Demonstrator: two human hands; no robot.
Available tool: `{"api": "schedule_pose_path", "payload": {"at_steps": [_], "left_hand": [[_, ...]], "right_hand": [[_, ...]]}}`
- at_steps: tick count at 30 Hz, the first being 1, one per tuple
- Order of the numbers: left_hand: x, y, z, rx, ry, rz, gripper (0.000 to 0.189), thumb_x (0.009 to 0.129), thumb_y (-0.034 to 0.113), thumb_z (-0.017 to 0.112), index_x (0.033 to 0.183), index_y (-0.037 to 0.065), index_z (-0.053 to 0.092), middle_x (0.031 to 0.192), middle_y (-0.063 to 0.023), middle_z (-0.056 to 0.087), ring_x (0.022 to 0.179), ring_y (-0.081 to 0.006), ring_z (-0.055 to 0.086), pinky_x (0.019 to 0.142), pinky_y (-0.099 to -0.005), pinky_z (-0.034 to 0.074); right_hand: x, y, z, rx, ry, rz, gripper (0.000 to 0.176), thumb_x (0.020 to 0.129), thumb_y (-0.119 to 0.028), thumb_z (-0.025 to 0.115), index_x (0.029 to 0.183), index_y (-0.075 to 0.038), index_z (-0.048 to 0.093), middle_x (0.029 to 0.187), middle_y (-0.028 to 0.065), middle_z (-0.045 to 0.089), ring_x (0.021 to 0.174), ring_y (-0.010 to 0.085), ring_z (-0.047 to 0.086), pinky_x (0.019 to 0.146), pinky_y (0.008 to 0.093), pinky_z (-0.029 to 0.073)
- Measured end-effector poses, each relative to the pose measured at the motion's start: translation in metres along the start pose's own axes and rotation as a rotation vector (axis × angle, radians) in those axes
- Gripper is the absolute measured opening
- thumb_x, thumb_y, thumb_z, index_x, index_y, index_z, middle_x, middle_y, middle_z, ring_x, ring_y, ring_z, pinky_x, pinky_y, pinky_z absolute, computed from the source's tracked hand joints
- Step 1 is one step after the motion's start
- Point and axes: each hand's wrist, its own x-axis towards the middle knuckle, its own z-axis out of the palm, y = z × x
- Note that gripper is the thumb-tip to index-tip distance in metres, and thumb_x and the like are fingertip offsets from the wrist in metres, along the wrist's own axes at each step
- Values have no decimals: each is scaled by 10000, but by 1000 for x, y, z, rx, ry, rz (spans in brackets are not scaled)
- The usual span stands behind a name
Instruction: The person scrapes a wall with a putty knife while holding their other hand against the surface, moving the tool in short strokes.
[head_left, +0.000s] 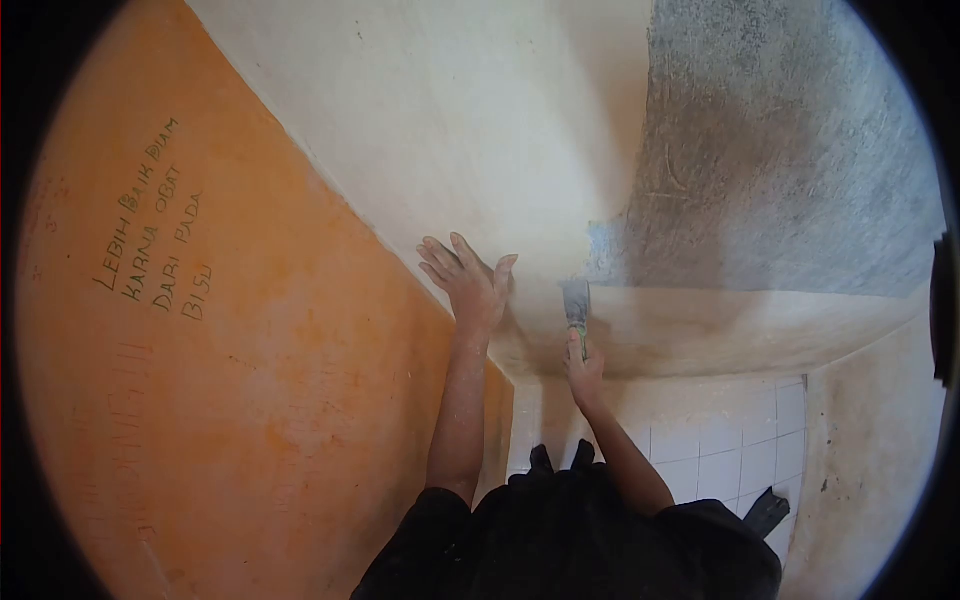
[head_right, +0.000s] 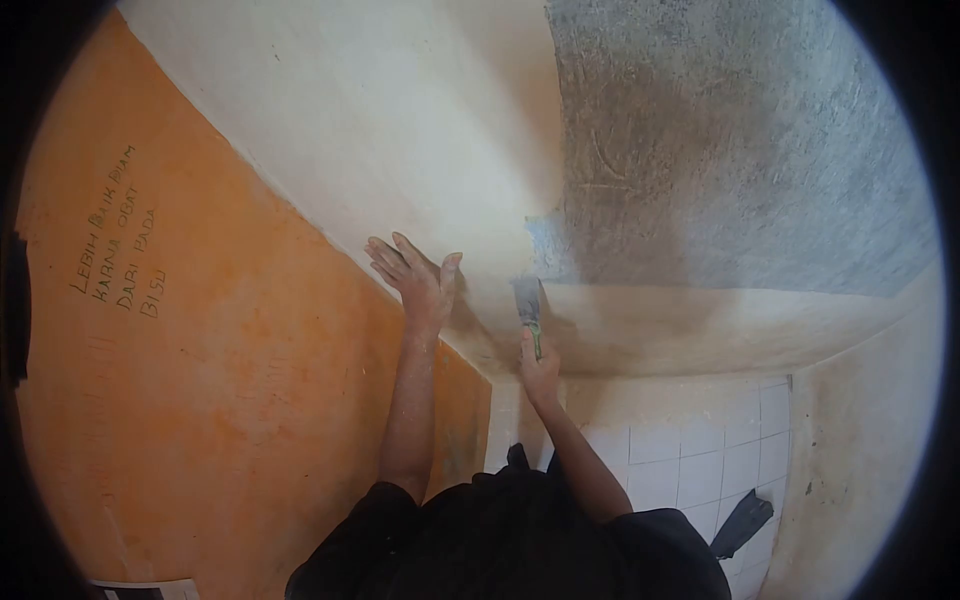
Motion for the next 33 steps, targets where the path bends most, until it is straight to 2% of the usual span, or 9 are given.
{"api": "schedule_pose_path", "payload": {"at_steps": [7, 13, 16, 19, 22, 24, 29, 31, 33], "left_hand": [[1, 5, -5, -20, -28, -41, 1022, 864, 568, 558, 1479, 32, -58, 1458, -384, -138, 1357, -561, -89, 1056, -676, -7], [-6, 2, -7, -4, -48, -20, 1015, 870, 547, 568, 1479, 34, -62, 1464, -376, -136, 1354, -565, -93, 1053, -680, -5], [5, 5, -4, -31, -33, -51, 1024, 866, 539, 580, 1482, 49, -75, 1471, -367, -130, 1353, -568, -94, 1050, -683, -4], [1, 2, -2, -8, -10, -23, 1025, 862, 530, 591, 1485, 53, -69, 1471, -371, -124, 1353, -570, -92, 1046, -688, -4], [3, 3, 0, -23, -6, -20, 1033, 856, 531, 599, 1486, 58, -69, 1471, -371, -125, 1353, -571, -88, 1043, -692, -5], [0, 2, -1, -10, -11, -21, 1044, 850, 531, 608, 1485, 59, -72, 1471, -369, -127, 1357, -565, -91, 1045, -690, -4], [-1, 2, -1, -2, -9, -27, 1053, 841, 522, 623, 1486, 59, -68, 1470, -370, -122, 1355, -567, -91, 1043, -694, 6], [4, 1, -1, -1, 3, -28, 1052, 839, 519, 628, 1486, 57, -62, 1470, -371, -119, 1354, -569, -90, 1042, -695, 11], [0, 1, -3, 27, -59, -32, 1043, 863, 549, 573, 1464, -19, -62, 1464, -364, -174, 1368, -509, -169, 1073, -634, -63]], "right_hand": [[-3, 9, -13, -25, 15, 29, 406, 965, -352, 541, 649, -107, 473, 577, -60, 402, 506, 38, 381, 454, 234, 304], [25, -90, 3, 45, -21, -139, 379, 962, -323, 553, 664, -99, 485, 582, -62, 402, 514, 39, 383, 458, 243, 304], [5, -2, -3, -58, 50, -91, 383, 960, -329, 556, 660, -102, 481, 580, -64, 401, 510, 37, 379, 457, 232, 293], [-1, 2, -5, 24, -8, -23, 432, 961, -426, 519, 667, -111, 494, 556, -61, 408, 451, 36, 371, 411, 210, 280], [-11, -26, 0, 53, -16, 40, 421, 957, -431, 522, 693, -105, 499, 555, -58, 415, 439, 31, 373, 387, 209, 274], [-5, -2, -5, 18, 0, 41, 416, 956, -435, 522, 705, -104, 500, 552, -57, 414, 433, 32, 371, 382, 208, 275], [-11, -14, 5, 28, 27, 124, 409, 956, -436, 522, 719, -103, 500, 544, -56, 403, 424, 35, 361, 377, 209, 274], [-1, 0, 3, 40, 29, -10, 408, 962, -430, 511, 719, -103, 499, 551, -53, 407, 424, 37, 356, 378, 210, 273], [-6, 11, -10, -23, 34, 21, 406, 965, -425, 507, 716, -104, 499, 551, -51, 408, 424, 38, 354, 378, 212, 271]]}}
